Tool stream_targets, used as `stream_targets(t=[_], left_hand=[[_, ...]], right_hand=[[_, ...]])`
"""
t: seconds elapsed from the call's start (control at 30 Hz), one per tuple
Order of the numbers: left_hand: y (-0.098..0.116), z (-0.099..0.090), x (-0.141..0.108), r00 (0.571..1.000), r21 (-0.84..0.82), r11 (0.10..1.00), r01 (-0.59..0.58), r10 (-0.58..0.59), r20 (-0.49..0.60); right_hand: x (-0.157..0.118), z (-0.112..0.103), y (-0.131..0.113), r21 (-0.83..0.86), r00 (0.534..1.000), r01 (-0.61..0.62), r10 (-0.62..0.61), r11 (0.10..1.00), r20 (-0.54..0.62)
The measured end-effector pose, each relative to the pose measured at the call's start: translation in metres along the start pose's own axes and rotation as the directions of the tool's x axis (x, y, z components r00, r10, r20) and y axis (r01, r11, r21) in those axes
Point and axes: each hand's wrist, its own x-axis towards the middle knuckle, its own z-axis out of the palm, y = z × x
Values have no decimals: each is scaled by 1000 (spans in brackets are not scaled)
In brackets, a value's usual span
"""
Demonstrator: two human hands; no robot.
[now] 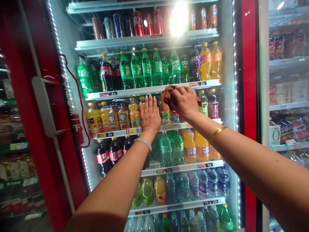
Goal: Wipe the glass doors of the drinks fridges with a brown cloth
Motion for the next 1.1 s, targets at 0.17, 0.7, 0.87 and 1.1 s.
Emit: stream_targets(t=[0.17,0.7,0.87,1.1], left_hand=[[-1,-2,0,1000,3,1000,3,-3,6],[-1,1,-1,1000,-4,1000,6,-6,6],[0,3,-1,1000,-6,1000,3,-3,-18],[2,-2,0,1000,29,1000,8,-9,24]], right_hand=[[10,-1,-21,-113,999,45,-45,993,2],[9,-4,-1,-17,981,183,-182,983,63],[-19,-4,5,-23,1000,16,-15,1000,18],[-51,-12,-18,11,862,488,-483,873,154]])
